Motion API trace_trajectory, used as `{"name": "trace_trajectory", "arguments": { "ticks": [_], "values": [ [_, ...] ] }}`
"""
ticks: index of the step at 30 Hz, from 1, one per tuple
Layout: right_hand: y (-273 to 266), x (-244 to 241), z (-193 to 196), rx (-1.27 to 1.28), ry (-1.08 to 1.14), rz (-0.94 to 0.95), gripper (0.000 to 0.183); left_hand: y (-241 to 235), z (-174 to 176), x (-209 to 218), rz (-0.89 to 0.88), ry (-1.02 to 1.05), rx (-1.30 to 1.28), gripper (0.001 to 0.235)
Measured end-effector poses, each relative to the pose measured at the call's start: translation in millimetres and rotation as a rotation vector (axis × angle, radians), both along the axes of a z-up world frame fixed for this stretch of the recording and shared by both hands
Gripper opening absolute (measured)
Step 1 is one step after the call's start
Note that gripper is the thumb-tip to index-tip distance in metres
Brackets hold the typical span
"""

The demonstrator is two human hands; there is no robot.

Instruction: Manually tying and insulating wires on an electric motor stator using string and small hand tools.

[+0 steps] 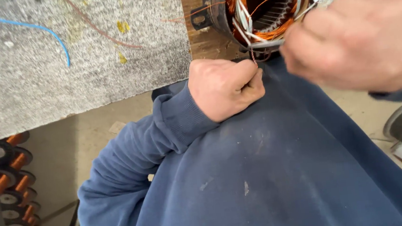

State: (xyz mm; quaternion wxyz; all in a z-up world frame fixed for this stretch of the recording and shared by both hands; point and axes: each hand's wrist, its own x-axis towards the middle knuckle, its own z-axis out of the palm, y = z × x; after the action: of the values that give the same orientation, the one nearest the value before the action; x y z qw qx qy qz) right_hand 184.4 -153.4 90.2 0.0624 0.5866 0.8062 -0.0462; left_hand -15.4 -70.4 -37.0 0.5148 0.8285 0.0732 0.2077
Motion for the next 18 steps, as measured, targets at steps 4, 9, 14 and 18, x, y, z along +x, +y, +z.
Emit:
{"name": "trace_trajectory", "arguments": {
  "ticks": [4, 9, 14, 18],
  "values": [
    [-10, -8, -1, 0.060, -0.057, 0.024, 0.017, -1, -1, -2, 0.038, 0.011, 0.024, 0.027],
    [-18, -9, -5, -0.060, -0.045, -0.061, 0.026, 2, 0, 1, 0.016, -0.013, 0.024, 0.027],
    [-10, -2, -4, 0.017, -0.013, -0.029, 0.023, 2, 1, -1, -0.016, -0.007, 0.001, 0.026],
    [-13, -10, -4, 0.124, -0.054, 0.016, 0.019, 2, 0, -2, 0.011, -0.007, -0.006, 0.030]
  ]
}}
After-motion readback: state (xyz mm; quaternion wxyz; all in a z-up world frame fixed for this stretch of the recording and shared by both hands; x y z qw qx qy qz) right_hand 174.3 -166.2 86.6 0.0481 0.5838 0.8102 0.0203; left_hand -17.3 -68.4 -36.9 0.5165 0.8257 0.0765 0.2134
